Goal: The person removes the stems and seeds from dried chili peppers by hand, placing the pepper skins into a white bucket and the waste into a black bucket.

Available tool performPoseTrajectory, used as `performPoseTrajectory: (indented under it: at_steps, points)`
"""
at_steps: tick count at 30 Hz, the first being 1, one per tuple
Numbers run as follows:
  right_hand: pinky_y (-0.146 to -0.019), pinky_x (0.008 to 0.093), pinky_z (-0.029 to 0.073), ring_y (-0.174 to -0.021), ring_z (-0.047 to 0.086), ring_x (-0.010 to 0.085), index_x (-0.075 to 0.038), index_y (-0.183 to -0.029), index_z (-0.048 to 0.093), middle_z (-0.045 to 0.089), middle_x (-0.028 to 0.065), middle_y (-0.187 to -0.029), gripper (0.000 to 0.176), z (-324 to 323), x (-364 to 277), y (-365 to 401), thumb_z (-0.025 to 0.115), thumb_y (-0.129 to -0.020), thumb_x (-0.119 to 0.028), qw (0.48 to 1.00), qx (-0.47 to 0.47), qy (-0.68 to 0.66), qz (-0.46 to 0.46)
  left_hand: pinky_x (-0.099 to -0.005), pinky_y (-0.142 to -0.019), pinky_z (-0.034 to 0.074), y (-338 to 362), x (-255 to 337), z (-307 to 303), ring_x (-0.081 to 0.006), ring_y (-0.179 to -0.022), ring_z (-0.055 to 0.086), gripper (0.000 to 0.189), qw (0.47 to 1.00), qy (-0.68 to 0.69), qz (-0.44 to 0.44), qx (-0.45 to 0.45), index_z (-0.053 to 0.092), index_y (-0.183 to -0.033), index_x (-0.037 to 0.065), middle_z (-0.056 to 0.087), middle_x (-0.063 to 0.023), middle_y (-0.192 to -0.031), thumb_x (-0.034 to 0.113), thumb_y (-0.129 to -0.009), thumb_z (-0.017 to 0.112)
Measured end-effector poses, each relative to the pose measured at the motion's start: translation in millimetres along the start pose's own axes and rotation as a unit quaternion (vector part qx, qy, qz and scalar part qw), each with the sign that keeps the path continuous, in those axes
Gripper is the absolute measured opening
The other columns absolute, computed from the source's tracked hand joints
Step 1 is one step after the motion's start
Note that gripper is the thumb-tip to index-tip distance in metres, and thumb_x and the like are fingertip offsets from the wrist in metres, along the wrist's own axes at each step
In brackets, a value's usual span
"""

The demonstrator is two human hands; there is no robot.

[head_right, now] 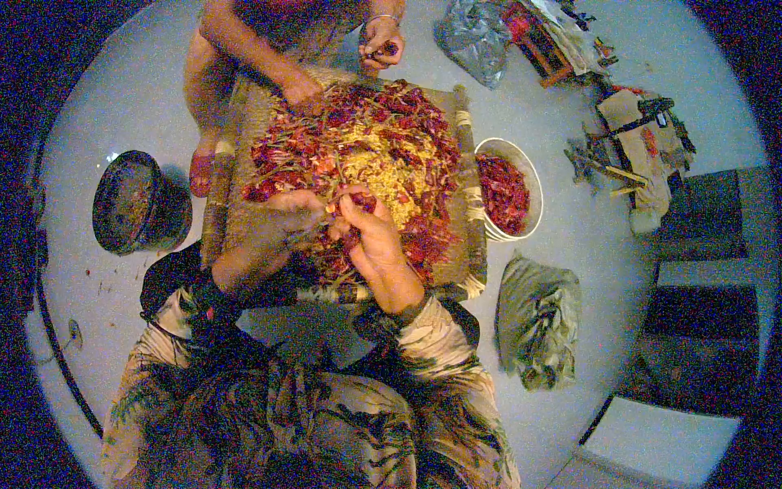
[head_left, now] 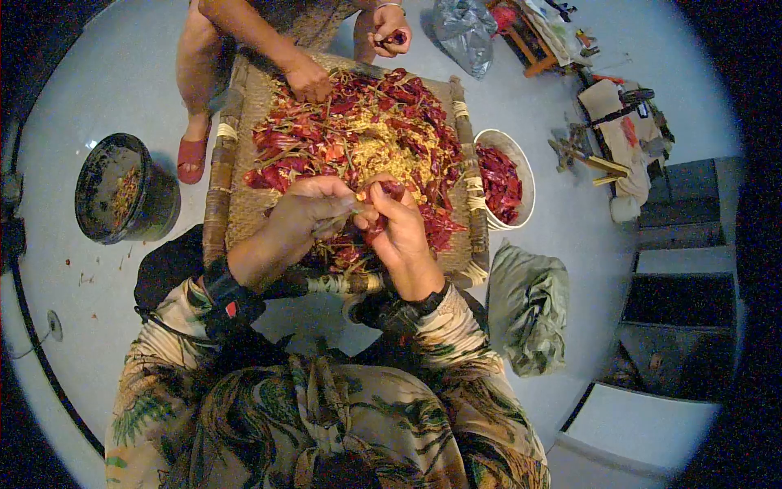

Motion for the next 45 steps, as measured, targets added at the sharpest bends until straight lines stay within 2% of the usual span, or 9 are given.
performPoseTrajectory:
  at_steps: [4,14,22,26,27,29,33,40,45]
  points:
    - [-0.054,0.0228,0.042,-0.059,0.046,0.0074,-0.006,-0.093,0.054,0.049,-0.0011,-0.073,0.015,-59.9,-63.2,-25.7,0.055,-0.09,-0.021,0.985,0.102,0.007,-0.14,-0.0207,-0.054,0.038,11.4,17.8,-8.4,-0.0082,-0.059,0.047,0.006,0.954,-0.268,0.105,0.083,0.055,-0.088,0.009,0.053,0.0034,-0.071,0.014,-0.084,0.057]
    - [-0.065,0.0309,0.049,-0.074,0.055,0.0168,-0.003,-0.102,0.051,0.056,0.0081,-0.086,0.022,-86.1,-63.6,-36.3,0.053,-0.09,-0.021,0.994,0.037,-0.097,-0.042,-0.0188,-0.044,0.027,-4.5,12.3,-20.7,-0.0027,-0.049,0.034,0.018,0.994,0.094,0.039,0.041,0.054,-0.101,0.004,0.047,0.0051,-0.067,0.017,-0.09,0.049]
    - [-0.094,0.0486,0.042,-0.11,0.048,0.036,0.003,-0.122,0.042,0.047,0.0198,-0.123,0.045,-209.8,-184.6,-27.0,0.045,-0.093,-0.031,0.914,0.088,-0.27,-0.29,-0.0203,-0.043,0.026,-6.4,9.6,-32.3,-0.0056,-0.05,0.037,0.014,0.993,0.065,0.048,0.09,0.053,-0.095,0.007,0.049,0.0039,-0.069,0.021,-0.089,0.052]
    - [-0.095,0.0456,0.044,-0.114,0.046,0.0349,0.006,-0.126,0.037,0.042,0.0249,-0.126,0.046,-221.6,-176.1,-8.2,0.046,-0.093,-0.025,0.917,0.153,0.171,-0.326,-0.0207,-0.046,0.028,-5.9,12.7,-33.2,-0.0067,-0.054,0.039,0.014,0.993,0.058,0.055,0.082,0.052,-0.091,0.01,0.05,0.0029,-0.071,0.024,-0.09,0.052]
    - [-0.093,0.0408,0.047,-0.108,0.051,0.031,0.007,-0.122,0.042,0.046,0.025,-0.12,0.041,-221.1,-165.0,-20.3,0.047,-0.093,-0.022,0.916,0.236,-0.263,-0.188,-0.0208,-0.047,0.029,-3.6,19.2,-28.2,-0.0068,-0.055,0.04,0.015,0.991,0.055,0.064,0.101,0.051,-0.091,0.01,0.049,0.0027,-0.072,0.025,-0.09,0.052]
    - [-0.09,0.0389,0.049,-0.102,0.055,0.0277,0.006,-0.119,0.046,0.051,0.0217,-0.114,0.038,-184.2,-156.1,-30.4,0.049,-0.092,-0.02,0.957,0.203,-0.06,-0.197,-0.0206,-0.052,0.034,-4.5,22.4,-34.3,-0.0088,-0.061,0.046,0.014,0.978,0.078,0.063,0.183,0.051,-0.091,0.01,0.052,0.0003,-0.077,0.025,-0.091,0.05]
    - [-0.079,0.0335,0.052,-0.09,0.06,0.0207,0.004,-0.108,0.054,0.061,0.0132,-0.097,0.028,-94.8,-94.7,-47.2,0.053,-0.089,-0.016,0.957,0.122,0.246,-0.098,-0.0229,-0.055,0.044,-6.2,35.9,-44.7,-0.0119,-0.066,0.053,0.013,0.983,0.136,0.096,0.08,0.049,-0.095,0.009,0.057,-0.0043,-0.085,0.022,-0.093,0.047]
    - [-0.076,0.0431,0.046,-0.09,0.058,0.0332,-0.004,-0.102,0.059,0.061,0.0165,-0.096,0.029,4.1,23.9,-31.1,0.061,-0.08,-0.023,0.64,-0.143,0.735,-0.174,-0.0248,-0.063,0.053,-0.8,57.6,-60.7,-0.0129,-0.071,0.06,0.013,0.98,0.074,0.151,0.11,0.049,-0.099,0.005,0.061,-0.0143,-0.101,0.015,-0.091,0.05]
    - [-0.068,0.0421,0.047,-0.078,0.059,0.0323,-0.002,-0.089,0.06,0.06,0.0171,-0.084,0.029,21.1,51.3,-28.8,0.067,-0.074,-0.026,0.466,-0.103,0.838,-0.265,-0.0229,-0.059,0.051,-2.8,53.7,-64.8,-0.0104,-0.066,0.056,0.021,0.983,0.059,0.147,0.098,0.05,-0.108,0.004,0.062,-0.0125,-0.098,0.012,-0.089,0.052]
Point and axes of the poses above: each hand's wrist, its own y-axis away from the middle knuckle, its own z-axis out of the palm, x = y × z, the point moved 6 cm from there along -y, towards the middle knuckle
